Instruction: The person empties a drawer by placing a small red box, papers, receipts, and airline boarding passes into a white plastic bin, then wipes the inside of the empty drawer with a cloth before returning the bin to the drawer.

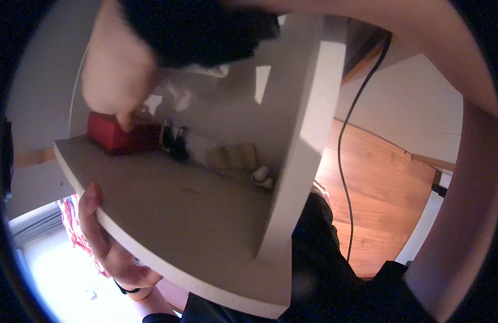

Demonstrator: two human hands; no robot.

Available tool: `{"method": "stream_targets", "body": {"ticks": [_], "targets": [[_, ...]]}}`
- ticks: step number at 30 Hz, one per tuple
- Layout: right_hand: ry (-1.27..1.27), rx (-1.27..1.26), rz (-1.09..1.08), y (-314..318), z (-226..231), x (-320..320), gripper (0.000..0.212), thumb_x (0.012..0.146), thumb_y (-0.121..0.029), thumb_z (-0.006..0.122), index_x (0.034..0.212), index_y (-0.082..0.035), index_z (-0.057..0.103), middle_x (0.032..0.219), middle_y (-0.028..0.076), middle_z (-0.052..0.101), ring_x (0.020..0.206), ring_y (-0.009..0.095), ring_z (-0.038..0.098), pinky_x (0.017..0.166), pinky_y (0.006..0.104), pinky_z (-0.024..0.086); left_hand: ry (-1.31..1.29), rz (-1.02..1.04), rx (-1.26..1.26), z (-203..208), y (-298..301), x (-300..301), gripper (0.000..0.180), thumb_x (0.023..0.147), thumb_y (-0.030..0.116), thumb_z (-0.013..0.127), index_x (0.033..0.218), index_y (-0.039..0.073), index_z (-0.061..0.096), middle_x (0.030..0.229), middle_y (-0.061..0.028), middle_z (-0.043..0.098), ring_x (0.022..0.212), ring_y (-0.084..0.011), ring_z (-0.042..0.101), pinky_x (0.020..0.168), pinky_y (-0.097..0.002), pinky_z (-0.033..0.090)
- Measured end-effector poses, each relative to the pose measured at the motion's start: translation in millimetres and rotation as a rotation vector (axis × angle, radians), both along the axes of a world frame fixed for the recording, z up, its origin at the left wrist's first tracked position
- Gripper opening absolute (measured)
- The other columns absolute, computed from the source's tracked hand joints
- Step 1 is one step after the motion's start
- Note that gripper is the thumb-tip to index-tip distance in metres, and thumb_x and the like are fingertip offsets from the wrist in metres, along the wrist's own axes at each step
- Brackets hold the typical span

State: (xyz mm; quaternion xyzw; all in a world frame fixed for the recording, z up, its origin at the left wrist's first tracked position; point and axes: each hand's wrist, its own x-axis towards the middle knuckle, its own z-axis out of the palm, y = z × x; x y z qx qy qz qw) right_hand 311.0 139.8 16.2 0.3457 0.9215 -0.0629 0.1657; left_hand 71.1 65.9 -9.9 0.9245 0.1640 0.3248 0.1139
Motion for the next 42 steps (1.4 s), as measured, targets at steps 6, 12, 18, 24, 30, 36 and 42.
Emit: {"method": "stream_targets", "body": {"ticks": [6,12,18,24,30,36,42], "targets": [[0.285,0.045,0.088,-39,-1,25,0.015,0.081,-0.015,0.057,0.083,-0.002,0.064,0.077,0.013,0.065,0.072,0.027,0.065,0.062,0.0393,0.052,-0.005,0.057,0.122,-14,0,9,0.027,0.084,0.02,0.066,0.104,0.002,0.063,0.124,-0.0118,0.052,0.104,-0.0202,0.063,0.088,-0.0264,0.055],[0.542,0.081,0.108,-73,-10,32,0.012,0.076,-0.011,0.057,0.074,-0.001,0.062,0.07,0.015,0.062,0.069,0.03,0.064,0.06,0.0397,0.051,-0.067,-0.03,-0.05,-5,5,1,0.029,0.071,0.023,0.075,0.09,0.003,0.068,0.119,-0.0151,0.053,0.101,-0.0324,0.062,0.081,-0.0408,0.055],[0.157,-0.2,0.217,-57,-53,7,0.012,0.077,-0.014,0.061,0.076,-0.002,0.062,0.071,0.014,0.064,0.068,0.031,0.066,0.059,0.0383,0.053,0.24,-0.079,-0.079,11,12,2,0.029,0.055,0.02,0.078,0.074,0.003,0.065,0.118,-0.0173,0.055,0.091,-0.0345,0.062,0.068,-0.0379,0.053],[-0.306,-0.514,0.041,-52,-28,-25,0.016,0.076,-0.018,0.065,0.084,-0.004,0.069,0.084,0.013,0.07,0.079,0.033,0.068,0.064,0.0412,0.054,0.199,-0.088,-0.116,0,7,3,0.026,0.055,0.014,0.074,0.076,0.003,0.065,0.131,-0.014,0.053,0.078,-0.024,0.058,0.067,-0.0308,0.051],[-0.31,-0.455,0.009,-65,-61,-16,0.017,0.076,-0.018,0.066,0.085,-0.004,0.069,0.085,0.013,0.07,0.081,0.032,0.067,0.068,0.0426,0.053,0.169,-0.085,-0.091,2,3,6,0.021,0.056,0.01,0.074,0.073,0.004,0.063,0.133,-0.0127,0.051,0.074,-0.0204,0.056,0.067,-0.0293,0.051],[-0.264,-0.434,0.011,-62,-30,-14,0.024,0.075,-0.025,0.068,0.087,-0.005,0.069,0.083,0.016,0.068,0.08,0.035,0.065,0.069,0.0411,0.052,0.163,-0.104,-0.112,5,0,8,0.022,0.055,0.009,0.074,0.072,0.003,0.062,0.134,-0.0133,0.05,0.076,-0.0198,0.057,0.068,-0.0292,0.051],[0.211,-0.313,-0.282,-32,36,17,0.03,0.078,-0.03,0.063,0.083,0.0,0.068,0.075,0.018,0.065,0.071,0.035,0.063,0.066,0.0383,0.051,0.168,-0.079,-0.13,4,-5,5,0.022,0.053,0.006,0.074,0.072,0.002,0.062,0.136,-0.0131,0.048,0.077,-0.0202,0.057,0.068,-0.0303,0.052]]}}
